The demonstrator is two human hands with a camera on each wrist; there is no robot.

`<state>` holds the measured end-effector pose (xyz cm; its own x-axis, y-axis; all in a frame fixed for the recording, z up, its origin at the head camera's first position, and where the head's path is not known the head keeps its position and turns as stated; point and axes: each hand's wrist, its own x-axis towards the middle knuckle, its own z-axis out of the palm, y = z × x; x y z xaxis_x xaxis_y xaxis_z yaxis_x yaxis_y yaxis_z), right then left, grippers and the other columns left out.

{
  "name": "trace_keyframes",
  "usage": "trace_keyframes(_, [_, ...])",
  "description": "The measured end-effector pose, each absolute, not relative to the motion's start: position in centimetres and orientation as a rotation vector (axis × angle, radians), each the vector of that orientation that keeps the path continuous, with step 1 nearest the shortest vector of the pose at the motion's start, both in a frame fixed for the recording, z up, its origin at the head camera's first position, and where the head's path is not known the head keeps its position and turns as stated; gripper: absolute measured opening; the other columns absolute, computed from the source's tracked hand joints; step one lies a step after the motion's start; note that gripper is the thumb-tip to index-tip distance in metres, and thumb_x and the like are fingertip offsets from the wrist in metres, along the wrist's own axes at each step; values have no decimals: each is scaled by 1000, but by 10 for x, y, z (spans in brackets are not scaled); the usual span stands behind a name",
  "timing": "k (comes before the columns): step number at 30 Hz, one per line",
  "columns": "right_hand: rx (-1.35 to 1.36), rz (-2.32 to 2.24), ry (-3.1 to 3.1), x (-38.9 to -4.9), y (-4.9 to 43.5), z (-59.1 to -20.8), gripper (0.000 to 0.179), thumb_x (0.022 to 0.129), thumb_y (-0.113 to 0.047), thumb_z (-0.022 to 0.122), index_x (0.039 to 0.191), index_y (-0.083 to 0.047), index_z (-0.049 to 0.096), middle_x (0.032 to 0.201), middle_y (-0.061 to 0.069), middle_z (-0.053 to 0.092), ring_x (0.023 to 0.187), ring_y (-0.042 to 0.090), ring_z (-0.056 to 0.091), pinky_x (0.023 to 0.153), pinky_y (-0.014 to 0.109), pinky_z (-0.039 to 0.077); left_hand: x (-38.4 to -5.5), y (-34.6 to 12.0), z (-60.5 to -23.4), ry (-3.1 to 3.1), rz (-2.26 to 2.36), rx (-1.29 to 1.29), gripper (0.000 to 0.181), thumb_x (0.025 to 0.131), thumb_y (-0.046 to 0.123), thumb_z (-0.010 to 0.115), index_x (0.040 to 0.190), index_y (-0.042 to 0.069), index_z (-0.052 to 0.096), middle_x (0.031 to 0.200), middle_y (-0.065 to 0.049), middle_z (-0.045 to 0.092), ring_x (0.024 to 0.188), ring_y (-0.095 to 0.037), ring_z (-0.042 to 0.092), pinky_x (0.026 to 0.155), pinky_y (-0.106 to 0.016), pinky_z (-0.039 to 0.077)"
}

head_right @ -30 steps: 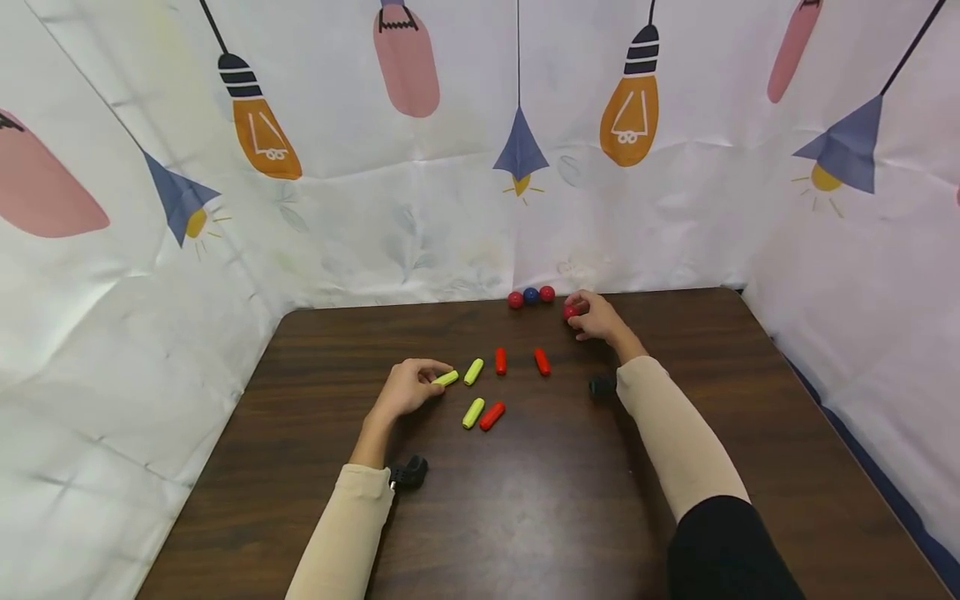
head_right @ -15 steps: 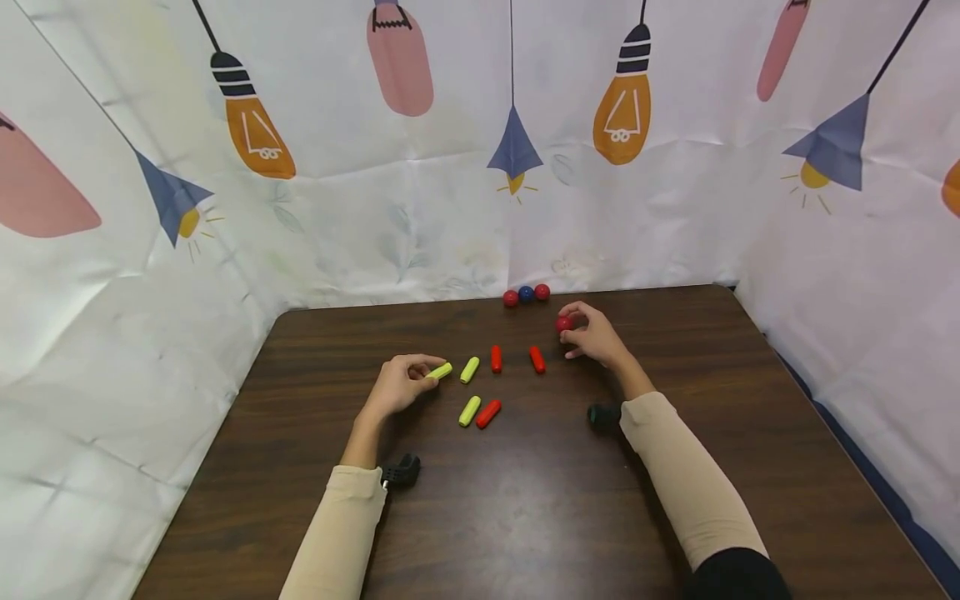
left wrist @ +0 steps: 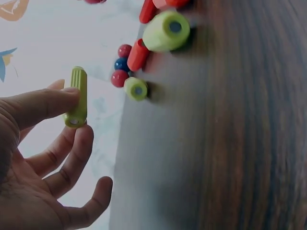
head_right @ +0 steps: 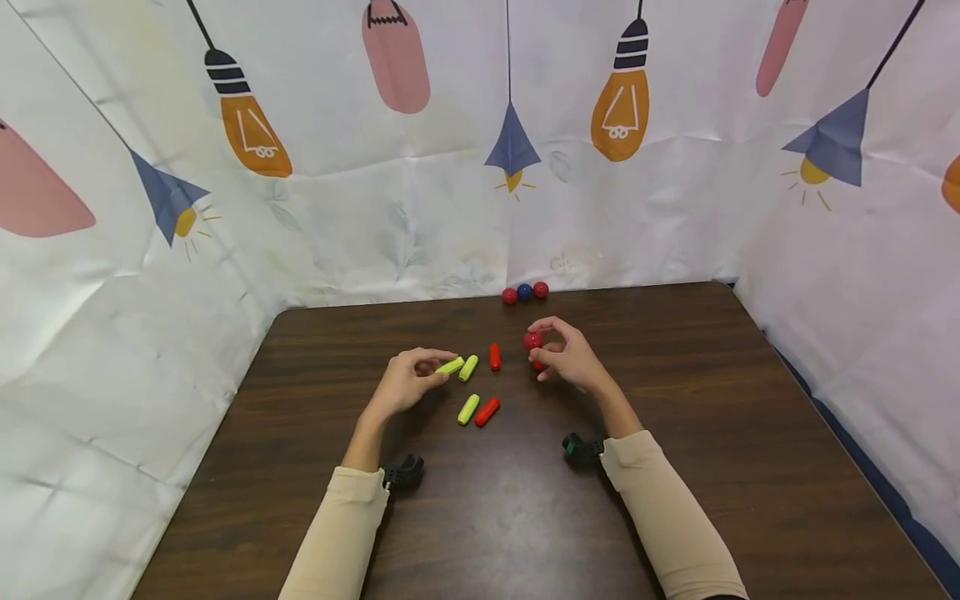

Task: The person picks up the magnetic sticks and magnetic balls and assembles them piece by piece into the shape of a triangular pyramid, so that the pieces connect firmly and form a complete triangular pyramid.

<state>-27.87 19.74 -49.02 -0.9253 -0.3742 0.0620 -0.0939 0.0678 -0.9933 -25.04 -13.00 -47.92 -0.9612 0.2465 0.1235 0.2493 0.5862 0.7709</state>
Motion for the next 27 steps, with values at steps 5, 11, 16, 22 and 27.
trace_keyframes(5, [-512, -1944, 2094, -271, 183, -490, 38, 99, -7, 67, 133, -4, 52, 116, 16, 58, 96, 44, 67, 61, 40, 62, -247, -125, -475, -2765, -1405, -491, 34, 88, 9, 80, 117, 25, 78, 105, -4, 72, 91, -18, 65, 81, -36, 54])
trace_keyframes(11, [-542, -1929, 2067, -262, 168, -492, 39, 99, -7, 67, 133, -3, 51, 113, 31, 60, 96, 44, 68, 60, 41, 61, -246, -120, -473, -2764, -1428, -515, 32, 89, 9, 79, 116, 26, 79, 104, -2, 72, 90, -17, 66, 79, -36, 55])
trace_keyframes(16, [-522, -1919, 2038, -256, 160, -492, 38, 98, -5, 67, 133, -5, 52, 113, 37, 59, 95, 46, 66, 60, 38, 61, -246, -114, -472, -2762, -1440, -550, 30, 89, 10, 79, 115, 26, 79, 104, -1, 73, 89, -16, 67, 79, -34, 56])
trace_keyframes(22, [-513, -1886, 2028, -254, 155, -493, 38, 98, -5, 66, 134, -7, 52, 120, 35, 58, 99, 49, 65, 60, 37, 61, -243, -109, -470, -2771, -1433, -589, 29, 89, 10, 79, 115, 23, 79, 105, -2, 73, 91, -17, 67, 82, -35, 57])
trace_keyframes(27, [-528, -1887, 2006, -253, 153, -495, 37, 99, -3, 66, 133, -6, 53, 120, 36, 58, 103, 58, 60, 60, 36, 61, -241, -105, -470, -2796, -1426, -611, 28, 91, 11, 78, 116, 22, 79, 113, -5, 72, 94, -18, 67, 85, -38, 57])
